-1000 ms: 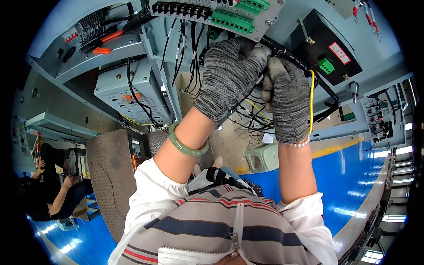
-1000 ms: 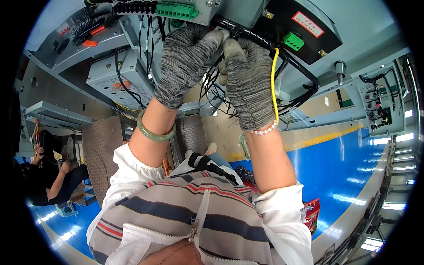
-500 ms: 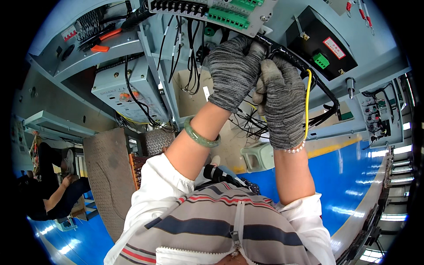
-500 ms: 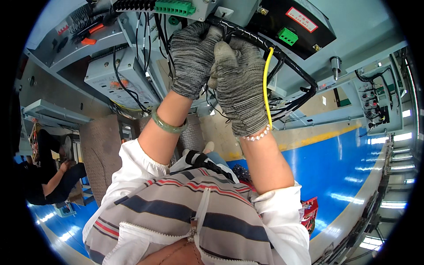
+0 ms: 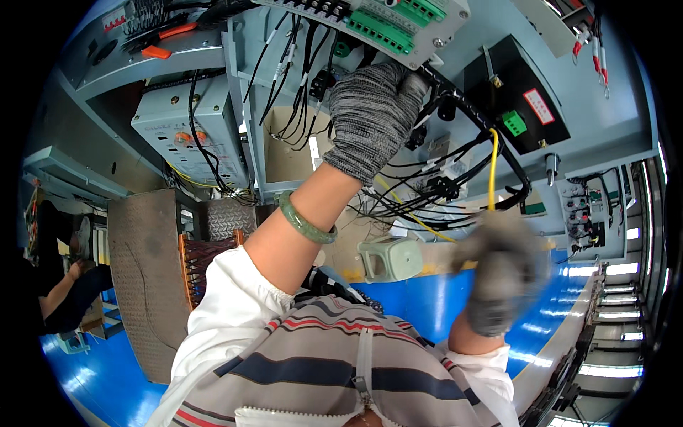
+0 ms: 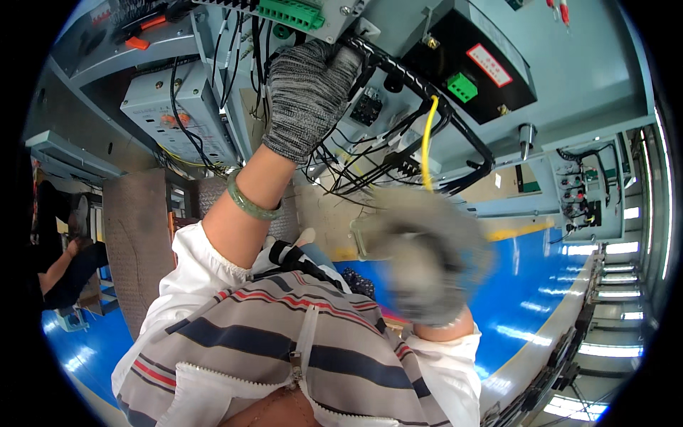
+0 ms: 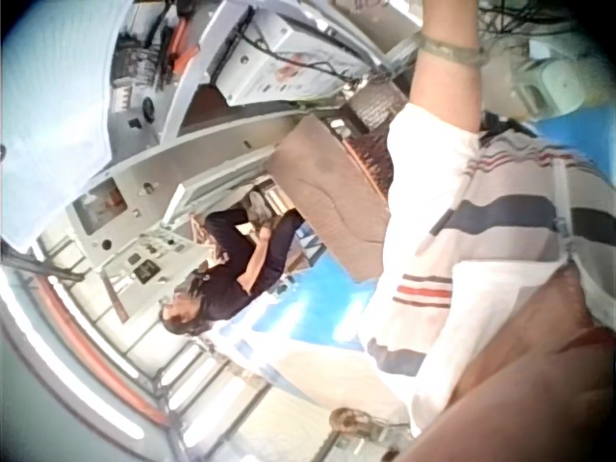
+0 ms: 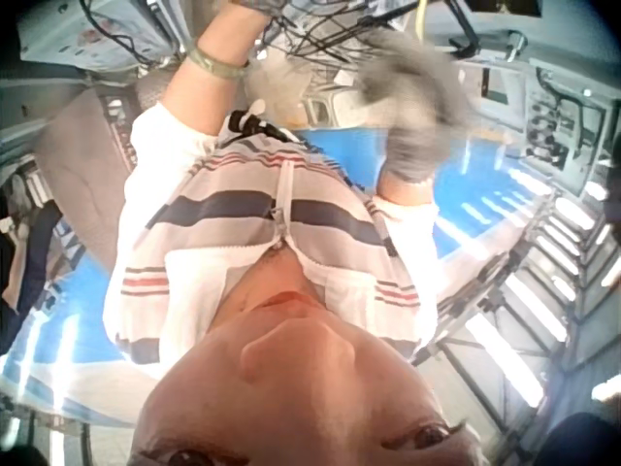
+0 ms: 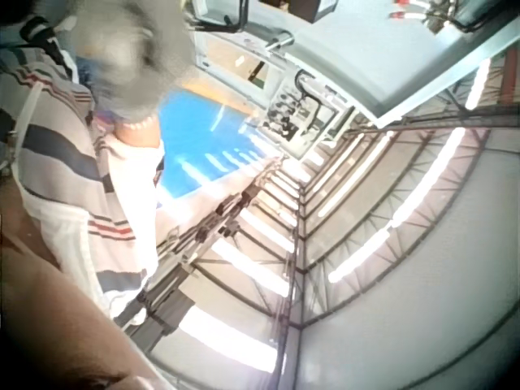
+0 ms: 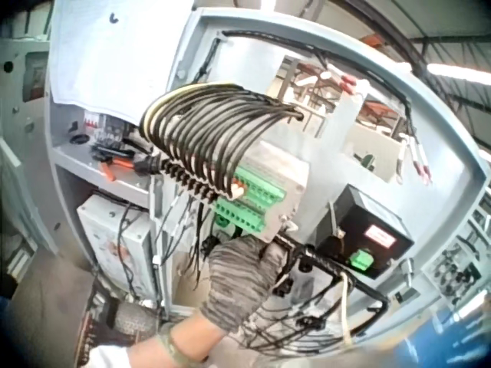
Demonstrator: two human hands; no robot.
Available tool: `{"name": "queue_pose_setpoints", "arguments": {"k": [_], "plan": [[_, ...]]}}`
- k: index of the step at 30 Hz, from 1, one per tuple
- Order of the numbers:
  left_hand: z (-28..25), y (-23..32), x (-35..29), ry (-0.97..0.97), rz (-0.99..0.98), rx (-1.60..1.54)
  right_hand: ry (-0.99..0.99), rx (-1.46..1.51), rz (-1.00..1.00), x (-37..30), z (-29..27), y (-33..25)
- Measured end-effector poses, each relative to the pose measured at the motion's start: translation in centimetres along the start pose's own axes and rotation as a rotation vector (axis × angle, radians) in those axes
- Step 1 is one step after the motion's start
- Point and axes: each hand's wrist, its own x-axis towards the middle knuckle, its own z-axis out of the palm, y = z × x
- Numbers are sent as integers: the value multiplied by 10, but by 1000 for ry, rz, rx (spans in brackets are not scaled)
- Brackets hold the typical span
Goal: The person retrieves tools from a helmet and then works inside an open electrical cabinet, stripping wire ends and inserting them into terminal blocks. The person repeatedly handles wires and uses a wire stripper while another person works nearby.
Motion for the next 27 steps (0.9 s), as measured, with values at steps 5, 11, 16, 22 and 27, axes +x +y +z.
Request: {"name": "queue_pose_setpoints", "arguments": {"k": [5, 11, 16, 22, 27], "plan": [[5, -2, -3, 88, 68, -21, 830, -267, -118, 49, -95, 66], [4, 3, -13, 36, 43, -43, 748, 137, 234, 53, -82, 108], [1, 18, -9, -178, -126, 32, 812, 169, 274, 48, -100, 128], [-3, 44, -12, -218, -263, 78, 846, 264, 258, 47, -98, 116], [13, 44, -13, -127, -104, 297, 942, 279, 323, 46, -109, 117]]}}
